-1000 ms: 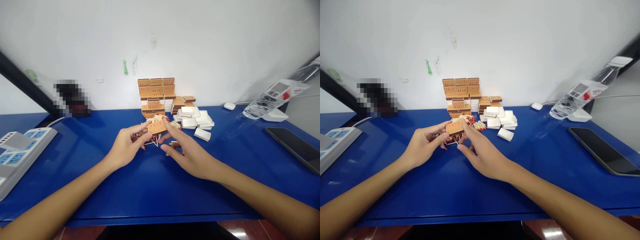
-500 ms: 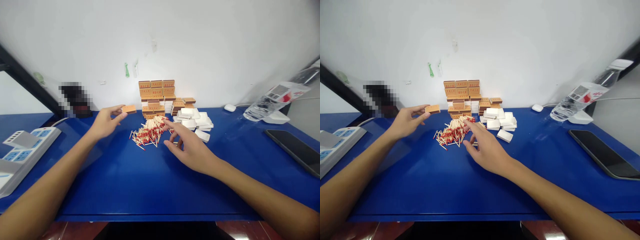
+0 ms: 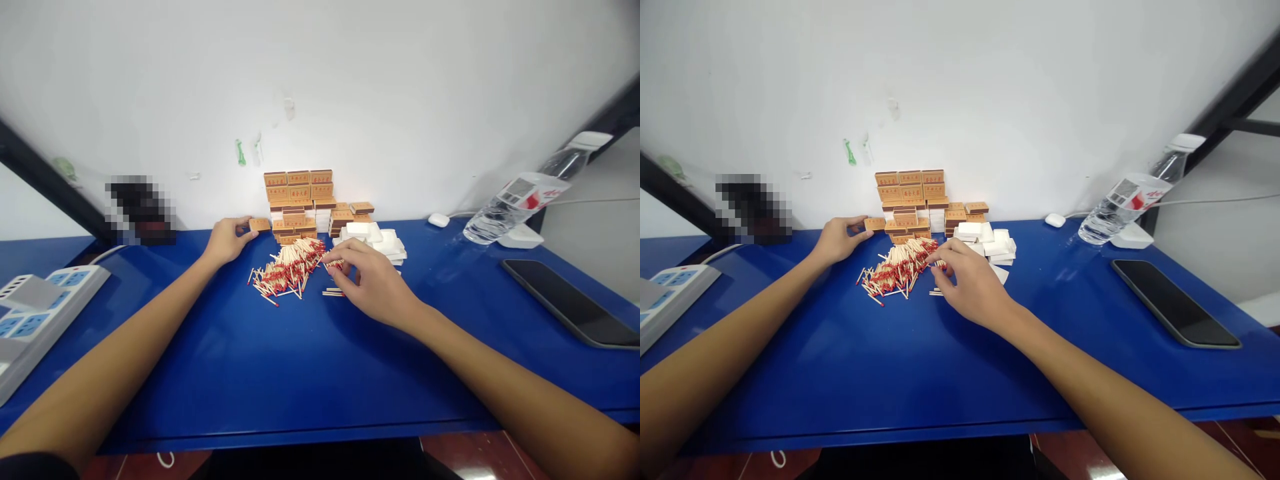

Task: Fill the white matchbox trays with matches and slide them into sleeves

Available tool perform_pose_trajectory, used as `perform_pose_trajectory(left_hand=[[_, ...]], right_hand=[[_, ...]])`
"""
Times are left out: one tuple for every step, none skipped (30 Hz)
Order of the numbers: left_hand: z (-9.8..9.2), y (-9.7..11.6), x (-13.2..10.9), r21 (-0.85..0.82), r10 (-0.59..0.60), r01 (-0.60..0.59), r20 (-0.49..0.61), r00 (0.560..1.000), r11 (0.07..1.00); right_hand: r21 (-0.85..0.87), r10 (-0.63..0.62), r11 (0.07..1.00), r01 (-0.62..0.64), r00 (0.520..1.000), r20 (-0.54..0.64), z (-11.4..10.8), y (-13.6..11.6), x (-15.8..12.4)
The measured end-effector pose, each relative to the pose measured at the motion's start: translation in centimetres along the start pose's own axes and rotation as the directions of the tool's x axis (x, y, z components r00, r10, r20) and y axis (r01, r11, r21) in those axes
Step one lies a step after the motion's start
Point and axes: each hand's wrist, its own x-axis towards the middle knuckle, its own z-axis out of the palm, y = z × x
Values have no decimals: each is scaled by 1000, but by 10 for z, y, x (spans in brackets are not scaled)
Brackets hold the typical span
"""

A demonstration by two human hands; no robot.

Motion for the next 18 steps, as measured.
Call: perform_pose_trajectory(left_hand=[[2, 2, 1, -7, 0, 0, -6, 1000, 1000], [4, 3, 2, -13, -2, 2, -14, 1000, 1000], [5, 4, 3, -17, -4, 4, -26, 1000, 1000], [7, 5, 4, -21, -8, 7, -38, 999, 1000], [8, 6, 5, -23, -12, 11, -51, 999, 1000], [9, 7, 6, -27, -17, 15, -61, 998, 1000], [10, 7, 7, -31, -20, 18, -68, 997, 999], [10, 7, 7, -36, -23, 20, -72, 997, 999], [10, 7, 8, -40, -25, 22, -75, 997, 999], [10, 7, 8, -44, -26, 23, -77, 997, 999], [10, 7, 7, -50, -27, 23, -77, 997, 998], [9, 6, 7, -57, -27, 23, -75, 997, 998], [9, 6, 7, -66, -27, 22, -73, 997, 998], [9, 5, 6, -76, -27, 22, -70, 997, 997], [8, 4, 6, -86, -26, 21, -67, 997, 996], [8, 3, 5, -94, -25, 19, -66, 998, 995], [8, 2, 5, -101, -24, 17, -65, 998, 995], [8, 2, 5, -106, -22, 15, -64, 998, 994]], right_hand=[[2, -1, 1000, 1, 1000, 2, 0, -1, 0], [4, -1, 1000, 1, 1000, 6, -1, -2, 0], [6, -1, 1000, 1, 1000, 13, -1, -3, 0], [6, 0, 1000, 0, 1000, 22, -1, -3, 0], [5, 0, 1000, 0, 1000, 30, -2, -4, 0], [1, -1, 1000, 1, 999, 37, -2, -4, 0], [-4, -2, 1000, 2, 999, 41, -2, -4, 0], [-9, -4, 1000, 4, 999, 44, -2, -4, 0], [-13, -5, 1000, 6, 999, 47, -2, -4, 0], [-16, -7, 1000, 8, 999, 48, -1, -4, 1], [-16, -6, 1000, 7, 999, 51, -1, -4, 1], [-16, -4, 1000, 5, 999, 54, -1, -3, 1], [-16, -2, 1000, 3, 998, 57, -1, -3, 1], [-16, -2, 1000, 3, 998, 61, -1, -3, 0], [-17, -2, 1000, 3, 998, 67, 0, -3, 0], [-19, -1, 1000, 3, 997, 73, 0, -3, 0], [-21, -1, 1000, 3, 997, 80, 0, -3, -1], [-23, -2, 1000, 4, 996, 86, 0, -3, -1]])
